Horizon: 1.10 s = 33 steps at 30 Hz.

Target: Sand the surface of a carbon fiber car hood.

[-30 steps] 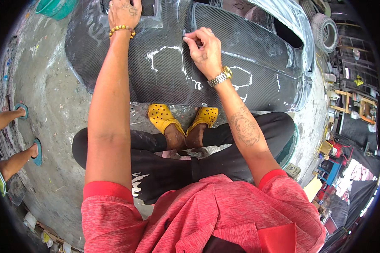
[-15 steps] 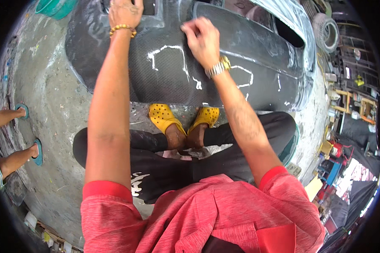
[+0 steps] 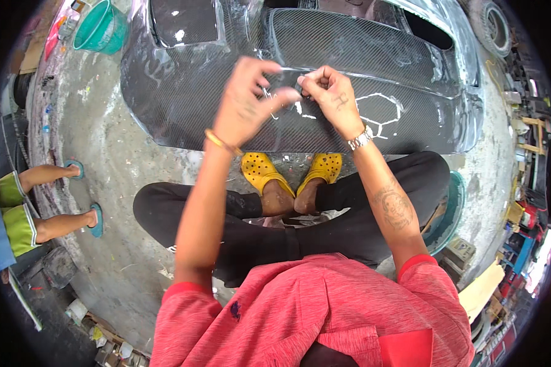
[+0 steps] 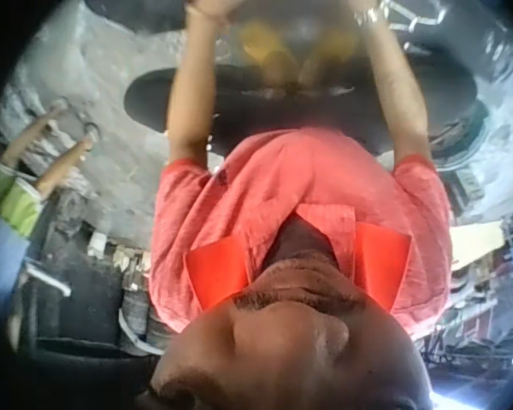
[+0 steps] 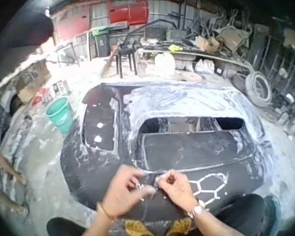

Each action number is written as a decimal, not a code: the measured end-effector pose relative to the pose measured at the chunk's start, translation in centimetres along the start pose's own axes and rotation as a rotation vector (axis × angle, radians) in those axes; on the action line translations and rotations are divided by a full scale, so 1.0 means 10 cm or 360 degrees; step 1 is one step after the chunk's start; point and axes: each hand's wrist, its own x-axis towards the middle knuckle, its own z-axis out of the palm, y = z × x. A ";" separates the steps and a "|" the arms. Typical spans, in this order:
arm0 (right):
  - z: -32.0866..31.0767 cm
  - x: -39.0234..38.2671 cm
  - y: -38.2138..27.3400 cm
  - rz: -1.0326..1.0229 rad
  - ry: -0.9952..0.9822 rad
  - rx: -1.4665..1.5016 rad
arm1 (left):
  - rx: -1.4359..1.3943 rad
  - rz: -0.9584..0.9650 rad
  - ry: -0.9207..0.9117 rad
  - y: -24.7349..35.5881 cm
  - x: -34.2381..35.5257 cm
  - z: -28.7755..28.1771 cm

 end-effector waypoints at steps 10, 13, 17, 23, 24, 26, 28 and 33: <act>0.10 0.28 -0.14 -0.0967 0.0174 -0.0852 | -0.0043 -0.0816 0.0452 0.02 -0.53 0.13; 0.27 0.67 -0.11 -0.1066 0.0248 -0.0952 | 0.0232 -0.0496 0.0453 -0.06 -0.63 -0.04; 0.49 0.95 0.10 -0.0931 0.0409 -0.1164 | 0.0526 -0.0289 0.0454 -0.14 -0.73 -0.11; 0.65 1.04 0.19 -0.0835 0.0683 -0.1216 | 0.0804 -0.0264 0.0379 -0.23 -0.73 0.00; 0.65 1.04 0.16 -0.0787 0.0641 -0.1219 | 0.0808 -0.0254 0.0393 -0.22 -0.72 0.01; 0.57 1.07 0.05 -0.0566 0.0557 -0.1081 | 0.0897 -0.0190 0.0451 -0.20 -0.67 0.01; 0.34 1.08 -0.03 -0.0674 0.0585 -0.1170 | 0.0660 -0.0329 0.0483 -0.19 -0.58 -0.02; -0.87 1.02 0.05 -0.0976 0.0745 -0.1715 | 0.0316 -0.0528 0.0750 -0.31 -0.08 -0.05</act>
